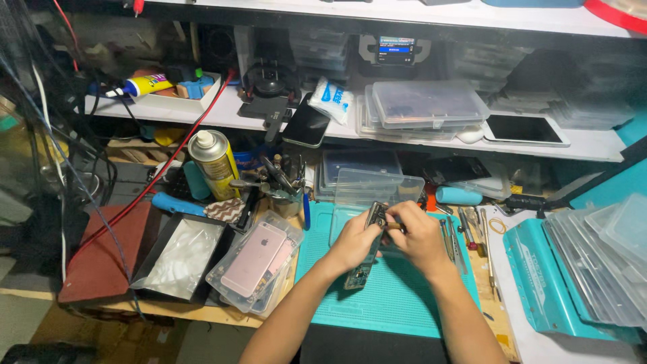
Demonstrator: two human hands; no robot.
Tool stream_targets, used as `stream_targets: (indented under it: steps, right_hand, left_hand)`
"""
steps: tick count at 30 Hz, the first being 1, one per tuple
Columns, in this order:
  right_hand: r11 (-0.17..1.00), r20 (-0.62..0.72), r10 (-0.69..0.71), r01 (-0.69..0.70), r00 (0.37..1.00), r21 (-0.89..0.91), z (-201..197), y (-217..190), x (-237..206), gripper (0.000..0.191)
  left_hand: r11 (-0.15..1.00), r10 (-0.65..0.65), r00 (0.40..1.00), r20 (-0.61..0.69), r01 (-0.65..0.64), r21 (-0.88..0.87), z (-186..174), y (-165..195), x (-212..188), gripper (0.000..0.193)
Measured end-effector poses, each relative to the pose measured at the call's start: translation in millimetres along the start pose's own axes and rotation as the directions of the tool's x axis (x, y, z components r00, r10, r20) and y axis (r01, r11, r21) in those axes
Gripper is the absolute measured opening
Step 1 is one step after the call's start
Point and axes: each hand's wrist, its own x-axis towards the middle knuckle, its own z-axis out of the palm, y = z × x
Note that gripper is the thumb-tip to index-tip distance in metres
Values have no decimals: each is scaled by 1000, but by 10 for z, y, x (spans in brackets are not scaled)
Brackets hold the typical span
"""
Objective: The person repairs a smartphone at a workbench. They hold the opened phone chassis in one hand and use a small screwdriver and pry tool with the other hand to unscrew and detach internal components, working on the battery and board area, then set the phone down on the mat and reach for other tools.
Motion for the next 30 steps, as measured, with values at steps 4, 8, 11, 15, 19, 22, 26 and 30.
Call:
stream_targets:
  steps: [4, 8, 11, 15, 19, 22, 26, 30]
  right_hand:
    - [999, 25, 26, -26, 999, 24, 27, 33, -1, 21]
    - [989, 54, 133, -136, 990, 57, 69, 44, 9, 21]
    - [983, 57, 172, -175, 983, 61, 90, 5, 11, 21]
    - [986, 13, 104, -105, 995, 127, 137, -69, 29, 19]
    - [977, 66, 190, -195, 979, 80, 219, -113, 41, 20]
    - [984, 142, 176, -169, 974, -58, 275, -120, 59, 18]
    - [991, 164, 123, -111, 979, -80, 306, -141, 74, 20]
    - [971, -41, 220, -215, 975, 104, 279, -134, 47, 13]
  left_hand:
    - [994, -48, 999, 14, 46, 103, -39, 94, -5, 29]
    - [961, 61, 998, 1, -59, 269, -114, 127, -53, 28]
    - [867, 262, 964, -45, -215, 449, -194, 104, -100, 26]
    - [972, 129, 964, -233, -76, 223, -332, 62, -32, 27]
    - [942, 71, 953, -293, -161, -293, -499, 57, -17, 29]
    - [850, 46, 944, -326, -208, -484, -563, 68, -62, 29]
    - [817, 39, 931, -364, -239, -524, -643, 97, -130, 29]
    - [807, 13, 920, -393, -241, -539, -657, 132, -150, 29]
